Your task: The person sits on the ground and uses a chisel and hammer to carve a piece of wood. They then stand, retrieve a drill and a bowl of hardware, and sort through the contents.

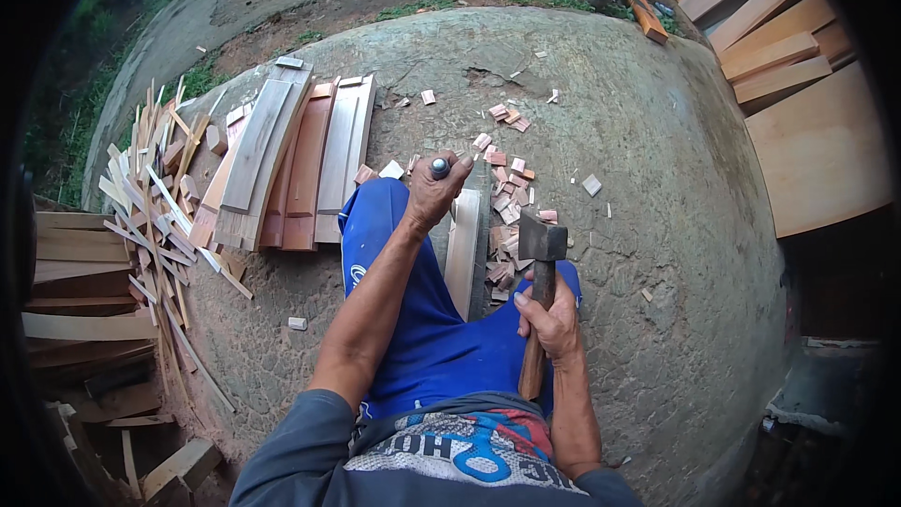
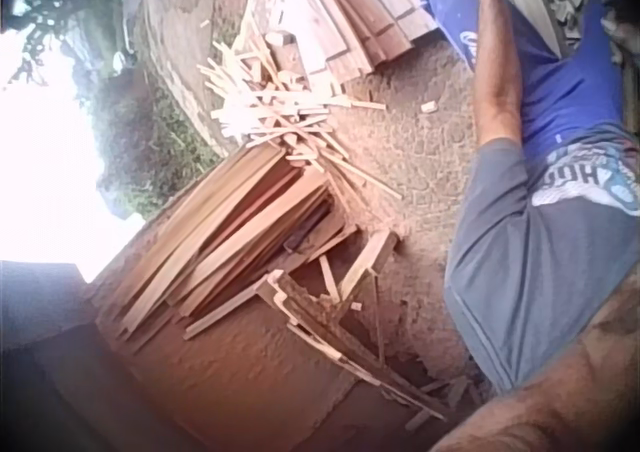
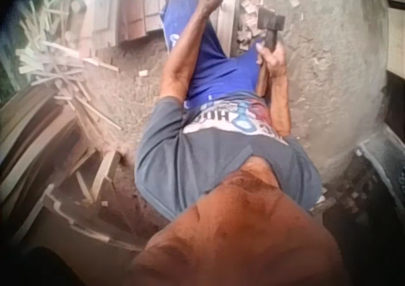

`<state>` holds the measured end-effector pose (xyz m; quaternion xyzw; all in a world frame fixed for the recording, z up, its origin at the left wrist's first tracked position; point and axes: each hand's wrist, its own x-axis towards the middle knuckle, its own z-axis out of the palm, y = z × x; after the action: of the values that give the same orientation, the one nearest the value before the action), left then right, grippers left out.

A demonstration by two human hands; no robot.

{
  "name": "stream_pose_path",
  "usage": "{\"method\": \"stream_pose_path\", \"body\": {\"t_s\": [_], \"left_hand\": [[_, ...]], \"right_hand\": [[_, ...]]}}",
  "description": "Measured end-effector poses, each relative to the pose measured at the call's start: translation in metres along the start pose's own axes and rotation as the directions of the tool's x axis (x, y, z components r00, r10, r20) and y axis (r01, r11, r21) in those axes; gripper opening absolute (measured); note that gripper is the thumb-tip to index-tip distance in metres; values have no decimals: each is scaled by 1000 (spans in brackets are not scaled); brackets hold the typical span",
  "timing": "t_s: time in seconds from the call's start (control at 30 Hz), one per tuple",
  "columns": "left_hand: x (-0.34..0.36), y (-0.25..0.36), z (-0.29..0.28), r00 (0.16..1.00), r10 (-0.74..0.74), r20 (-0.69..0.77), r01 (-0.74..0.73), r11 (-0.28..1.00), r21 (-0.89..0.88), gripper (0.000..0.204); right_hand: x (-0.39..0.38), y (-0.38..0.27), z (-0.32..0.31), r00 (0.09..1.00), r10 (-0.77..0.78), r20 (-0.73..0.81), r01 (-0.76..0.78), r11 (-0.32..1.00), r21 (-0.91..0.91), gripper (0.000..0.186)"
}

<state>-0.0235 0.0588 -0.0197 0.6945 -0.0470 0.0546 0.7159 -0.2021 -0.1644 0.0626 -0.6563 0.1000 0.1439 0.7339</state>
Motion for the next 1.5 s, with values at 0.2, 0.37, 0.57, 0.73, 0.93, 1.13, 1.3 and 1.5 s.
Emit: {"method": "stream_pose_path", "body": {"t_s": [0.2, 0.37, 0.57, 0.73, 0.93, 1.13, 1.3, 1.5], "left_hand": [[-4, -2, 9, 999, 45, -15, -44, 999, 23, 41], [-5, -8, 7, 999, 37, 6, -37, 999, -38, 41], [-8, -12, 11, 1000, -1, 0, 1, 999, 40, 31], [-10, -15, 13, 959, 200, 202, -267, 880, 393, 25], [-8, -18, 18, 984, 176, 42, -174, 984, -45, 20], [-15, -24, 22, 912, 405, 58, -409, 905, 117, 14], [-13, -45, 20, 825, 556, 104, -532, 701, 475, 17], [8, -2, -17, 936, 127, -328, -99, 990, 99, 40]], "right_hand": [[13, -26, 17, 992, -88, 95, 113, 948, -296, 49], [36, -98, 37, 954, -214, 209, 299, 670, -680, 63], [52, -134, 47, 635, -733, 242, 685, 390, -616, 65], [90, -107, 60, 896, -126, 426, 438, 89, -895, 63], [63, -124, 44, 705, -583, 404, 651, 308, -693, 52], [87, -98, 50, 915, -109, 388, 385, -50, -922, 55], [78, -82, 34, 869, -225, 440, 478, 155, -865, 51], [59, -87, 21, 888, -427, 170, 414, 583, -699, 44]]}}
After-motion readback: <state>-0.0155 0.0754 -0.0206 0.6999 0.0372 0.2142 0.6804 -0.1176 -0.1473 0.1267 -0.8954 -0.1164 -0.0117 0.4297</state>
